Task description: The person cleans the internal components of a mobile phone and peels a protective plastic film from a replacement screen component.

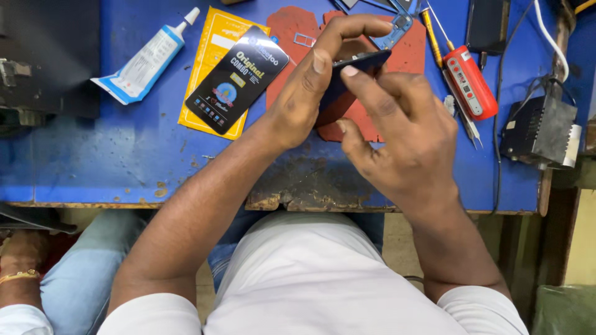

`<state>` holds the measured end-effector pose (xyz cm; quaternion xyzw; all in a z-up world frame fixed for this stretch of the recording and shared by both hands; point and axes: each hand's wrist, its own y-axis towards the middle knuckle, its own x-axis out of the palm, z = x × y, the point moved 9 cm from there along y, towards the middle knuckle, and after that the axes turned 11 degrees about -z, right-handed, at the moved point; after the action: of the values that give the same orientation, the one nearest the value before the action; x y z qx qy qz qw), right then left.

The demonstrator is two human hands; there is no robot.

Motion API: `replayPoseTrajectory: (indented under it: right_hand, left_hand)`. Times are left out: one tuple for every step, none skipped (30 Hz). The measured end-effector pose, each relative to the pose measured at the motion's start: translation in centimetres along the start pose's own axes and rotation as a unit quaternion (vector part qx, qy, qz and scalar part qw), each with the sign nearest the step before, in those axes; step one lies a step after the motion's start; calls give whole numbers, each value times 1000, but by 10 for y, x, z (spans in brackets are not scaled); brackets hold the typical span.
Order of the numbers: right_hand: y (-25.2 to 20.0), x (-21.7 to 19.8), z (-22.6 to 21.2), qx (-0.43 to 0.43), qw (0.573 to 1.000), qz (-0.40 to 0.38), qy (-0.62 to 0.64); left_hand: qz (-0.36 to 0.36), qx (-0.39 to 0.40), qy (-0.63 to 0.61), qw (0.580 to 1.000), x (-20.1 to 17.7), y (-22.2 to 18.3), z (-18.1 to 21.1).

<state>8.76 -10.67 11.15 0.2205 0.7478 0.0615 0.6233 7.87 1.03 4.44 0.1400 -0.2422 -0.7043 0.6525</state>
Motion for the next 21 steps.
replayPoseTrajectory:
  right_hand:
    - [2,2,-1,0,1000,-1,-7]
    - [3,3,-2,3,1000,-5,-8]
    - [4,5,-2,7,1000,-9,-9]
    - [4,5,-2,12,1000,-12,-6]
    - [5,6,-2,12,1000,-14,-3]
    - [5,6,-2,14,1000,-17,-1]
    - [6,7,-2,12,1000,-19,0]
    - [6,6,-3,9,1000,-20,-1]
    - [7,5,-5,6,1000,-20,-2]
    - [8,3,-7,2,1000,-20,-6]
    - [9,2,-9,-2,1000,-19,-9]
    - [10,1,-11,-6,1000,-21,-12]
    - [10,1,-12,-10,1000,-23,-15]
    - [11,0,-13,-15,999,-24,-18]
    - [12,-1,-14,-19,999,-21,-23]
    - [13,-2,-16,-22,999,-18,-28]
    - [13,-3,-17,-25,999,-14,-33]
    - [13,-3,-18,-28,999,-15,-36]
    - [13,-3,-19,-32,999,-16,-40]
    - [14,-4,-19,-36,998,-17,-43]
    - [14,-5,-20,-38,998,-16,-44]
  left_hand:
    - [2,5,5,1000,0,1,1]
    - [4,7,6,1000,0,2,2]
    - [6,10,7,1000,0,2,1]
    - [6,11,6,1000,0,2,1]
    - [6,10,8,1000,-1,1,1]
    - [5,8,8,1000,-1,0,0]
    - [5,4,11,1000,-1,0,-2]
    - [4,5,12,1000,-1,0,-3]
    - [3,5,13,1000,-1,-1,-3]
    - [1,9,14,1000,-1,-1,-3]
    - [1,12,16,1000,-1,-1,-4]
    - [1,13,18,1000,0,-2,-4]
    - [2,13,22,1000,1,-2,-5]
    - [2,12,23,1000,1,-2,-5]
    - [2,11,25,1000,1,-2,-6]
    - [1,10,23,1000,2,-2,-7]
    - [1,10,28,1000,2,-2,-7]
    - [1,10,32,999,2,-2,-8]
    - [2,11,43,999,2,-3,-7]
    - [2,10,50,999,2,-2,-7]
    - [2,9,56,998,2,-2,-6]
